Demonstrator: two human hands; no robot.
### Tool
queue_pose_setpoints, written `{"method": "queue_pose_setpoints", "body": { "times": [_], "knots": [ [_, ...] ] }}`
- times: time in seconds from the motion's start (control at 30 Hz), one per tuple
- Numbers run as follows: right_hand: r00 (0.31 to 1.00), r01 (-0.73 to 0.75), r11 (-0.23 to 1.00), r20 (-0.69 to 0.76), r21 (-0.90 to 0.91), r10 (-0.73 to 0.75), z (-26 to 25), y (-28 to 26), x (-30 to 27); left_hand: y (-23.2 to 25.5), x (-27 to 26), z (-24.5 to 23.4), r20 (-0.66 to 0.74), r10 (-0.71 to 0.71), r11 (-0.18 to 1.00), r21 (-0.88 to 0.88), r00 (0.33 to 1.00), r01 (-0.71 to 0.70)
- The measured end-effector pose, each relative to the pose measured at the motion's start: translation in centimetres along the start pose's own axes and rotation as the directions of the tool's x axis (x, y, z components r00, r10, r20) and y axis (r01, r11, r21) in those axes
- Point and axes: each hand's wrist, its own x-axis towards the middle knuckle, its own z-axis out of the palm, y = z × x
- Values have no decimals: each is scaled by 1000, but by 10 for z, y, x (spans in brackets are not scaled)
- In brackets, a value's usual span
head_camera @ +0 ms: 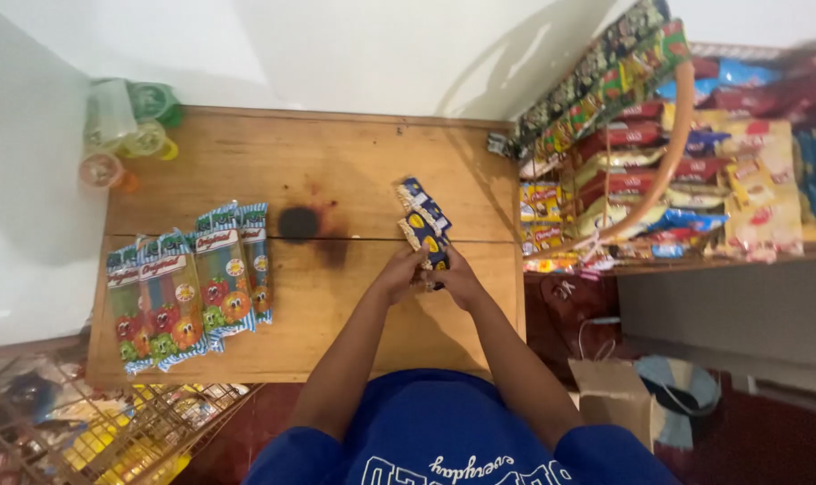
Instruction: Organizing various snack packages and coffee sachets on a multi-tier wire rack.
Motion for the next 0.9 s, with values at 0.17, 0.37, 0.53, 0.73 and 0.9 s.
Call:
{"method": "queue_pose_setpoints", "body": {
  "times": [0.17,0.37,0.53,0.73,0.9],
  "knots": [
    [997,-17,996,72,90,10,-2,-12,-29,-7,-5,13,-55,24,994,-104,998,-30],
    [997,-25,987,79,160,13,-29,28,-51,-24,-17,15,-13,222,970,-99,975,-222],
    [995,86,996,42,30,-87,-47,34,-78,-21,-54,41,83,236,920,-339,968,-195],
    [986,139,987,104,-75,-130,-86,34,-131,-53,-76,80,119,239,905,-387,964,-177],
    [968,53,997,242,51,-64,-103,50,-193,-104,-99,115,139,305,950,-118,942,-291]
  ]
}}
